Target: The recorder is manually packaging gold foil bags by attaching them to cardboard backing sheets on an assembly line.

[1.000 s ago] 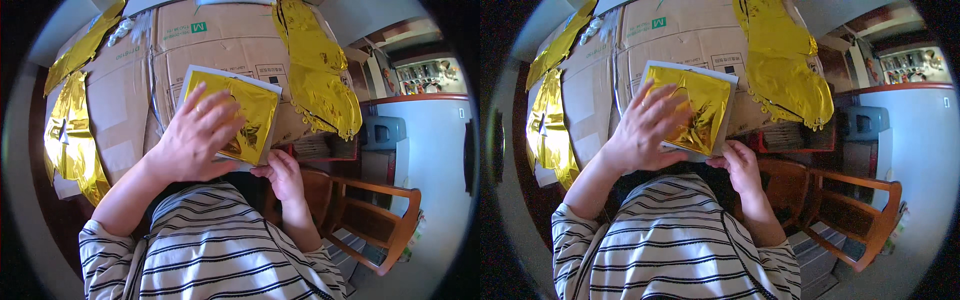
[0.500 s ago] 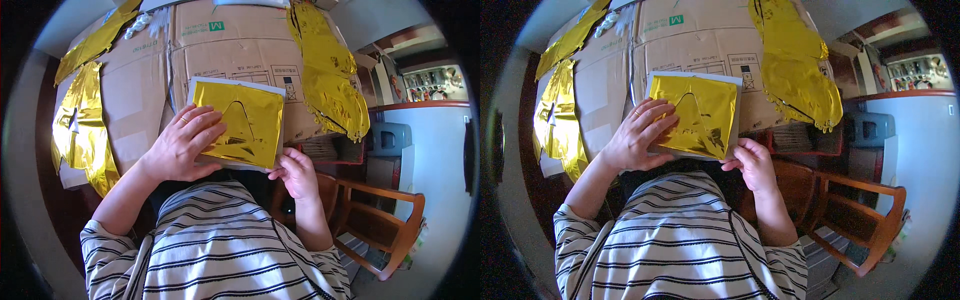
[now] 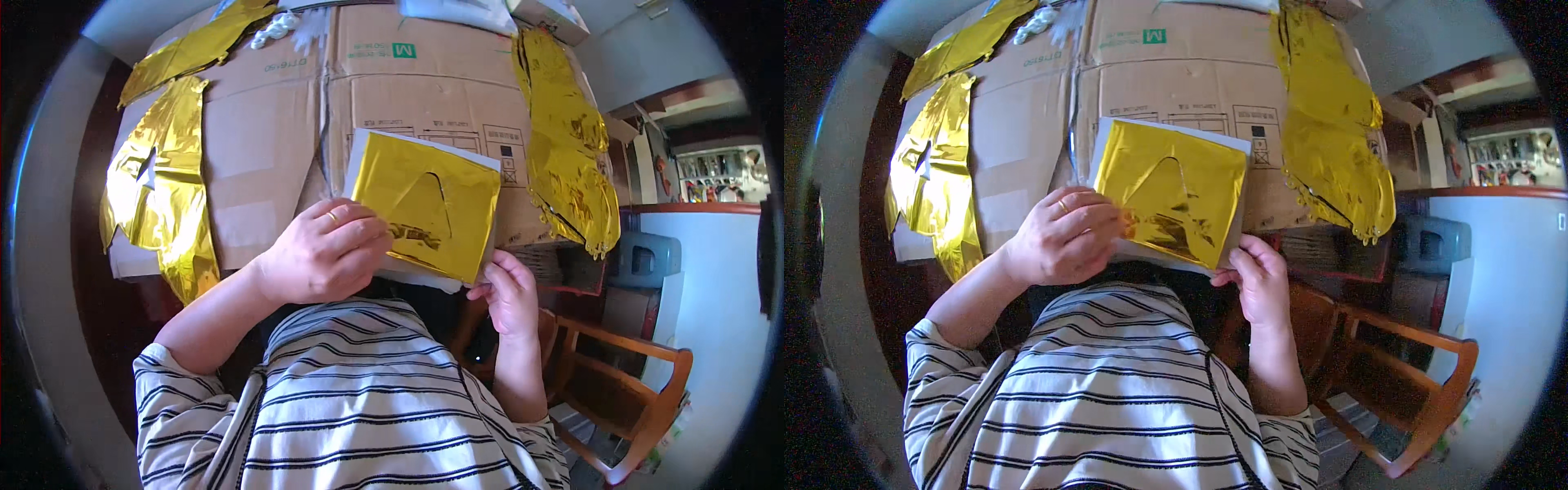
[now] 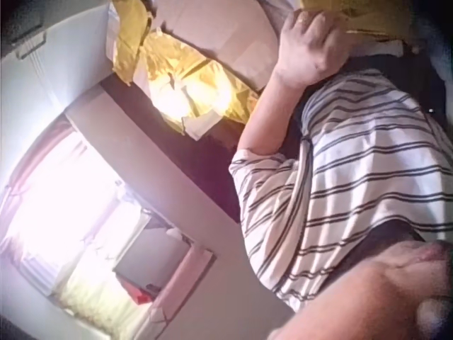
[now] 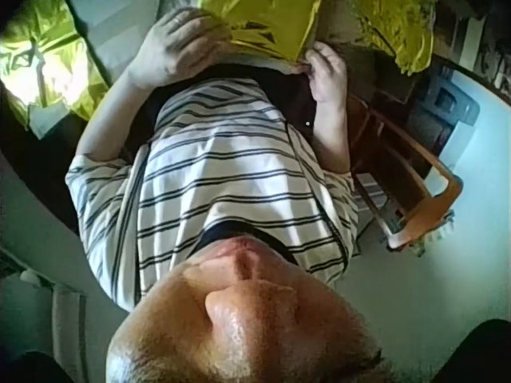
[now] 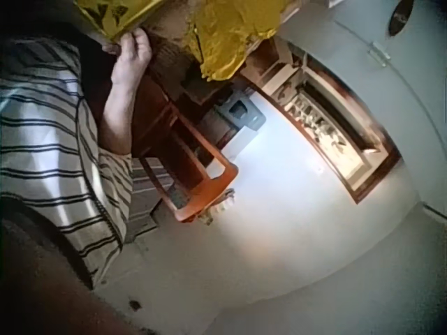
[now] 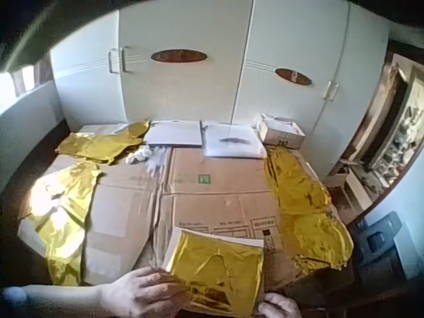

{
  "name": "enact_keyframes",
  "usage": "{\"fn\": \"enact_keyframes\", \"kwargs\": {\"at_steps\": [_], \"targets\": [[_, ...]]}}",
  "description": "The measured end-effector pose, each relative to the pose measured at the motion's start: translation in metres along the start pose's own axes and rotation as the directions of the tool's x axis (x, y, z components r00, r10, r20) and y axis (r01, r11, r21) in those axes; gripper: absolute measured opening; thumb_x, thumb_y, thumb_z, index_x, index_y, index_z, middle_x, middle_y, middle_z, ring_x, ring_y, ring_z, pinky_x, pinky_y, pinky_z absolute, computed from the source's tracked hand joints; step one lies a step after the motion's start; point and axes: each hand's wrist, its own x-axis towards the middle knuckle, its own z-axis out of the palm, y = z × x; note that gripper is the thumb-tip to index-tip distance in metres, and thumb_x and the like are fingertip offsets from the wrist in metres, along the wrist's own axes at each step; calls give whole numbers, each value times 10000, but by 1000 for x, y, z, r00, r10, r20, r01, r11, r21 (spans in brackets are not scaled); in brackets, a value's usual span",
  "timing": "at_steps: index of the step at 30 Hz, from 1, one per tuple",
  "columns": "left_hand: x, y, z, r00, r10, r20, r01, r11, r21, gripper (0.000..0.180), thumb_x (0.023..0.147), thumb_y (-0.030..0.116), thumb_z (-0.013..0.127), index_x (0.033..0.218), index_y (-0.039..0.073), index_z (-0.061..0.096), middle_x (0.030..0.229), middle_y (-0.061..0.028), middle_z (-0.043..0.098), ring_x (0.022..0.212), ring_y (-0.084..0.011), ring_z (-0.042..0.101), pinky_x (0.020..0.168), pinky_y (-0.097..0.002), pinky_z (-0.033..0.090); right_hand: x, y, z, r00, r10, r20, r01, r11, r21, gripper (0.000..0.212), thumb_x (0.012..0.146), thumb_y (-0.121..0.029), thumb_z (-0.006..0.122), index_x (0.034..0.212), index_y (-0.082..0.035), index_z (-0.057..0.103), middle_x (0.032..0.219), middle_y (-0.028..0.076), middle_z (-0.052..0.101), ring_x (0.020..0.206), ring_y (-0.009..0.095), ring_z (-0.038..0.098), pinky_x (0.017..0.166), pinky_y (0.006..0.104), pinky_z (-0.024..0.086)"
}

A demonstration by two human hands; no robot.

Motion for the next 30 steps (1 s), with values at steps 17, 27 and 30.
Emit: {"fn": "enact_keyframes", "kwargs": {"at_steps": [17, 27, 30], "targets": [[28, 2, 27, 960, -80, 270, 87, 996, -15, 828, 679, 347, 834, 1393, 82, 507, 1440, -162, 476, 1390, -385, 405, 1155, -567, 296, -8, 11, 5, 999, -42, 3, 42, 990, -135, 241, 998, -91, 525, 1163, 54, 625, 934, 127, 725, 770, 180, 706, 627, 273, 575], [1, -5, 4, 963, -46, 265, 36, 998, 43, 649, 626, 120, 752, 1252, 42, 599, 1246, -143, 575, 1191, -343, 569, 1054, -524, 438, -10, 10, -1, 1000, -16, 20, 17, 997, -71, 224, 991, -80, 541, 1153, 43, 634, 944, 122, 723, 749, 176, 703, 607, 273, 575], [4, 2, 2, 942, -35, 335, -5, 993, 116, 538, 732, 141, 701, 1244, 21, 590, 1222, -164, 596, 1184, -344, 589, 1025, -488, 475, -10, 8, -1, 999, -17, 34, 19, 999, -50, 221, 992, -78, 538, 1149, 42, 635, 946, 123, 723, 751, 180, 708, 605, 272, 576]]}}
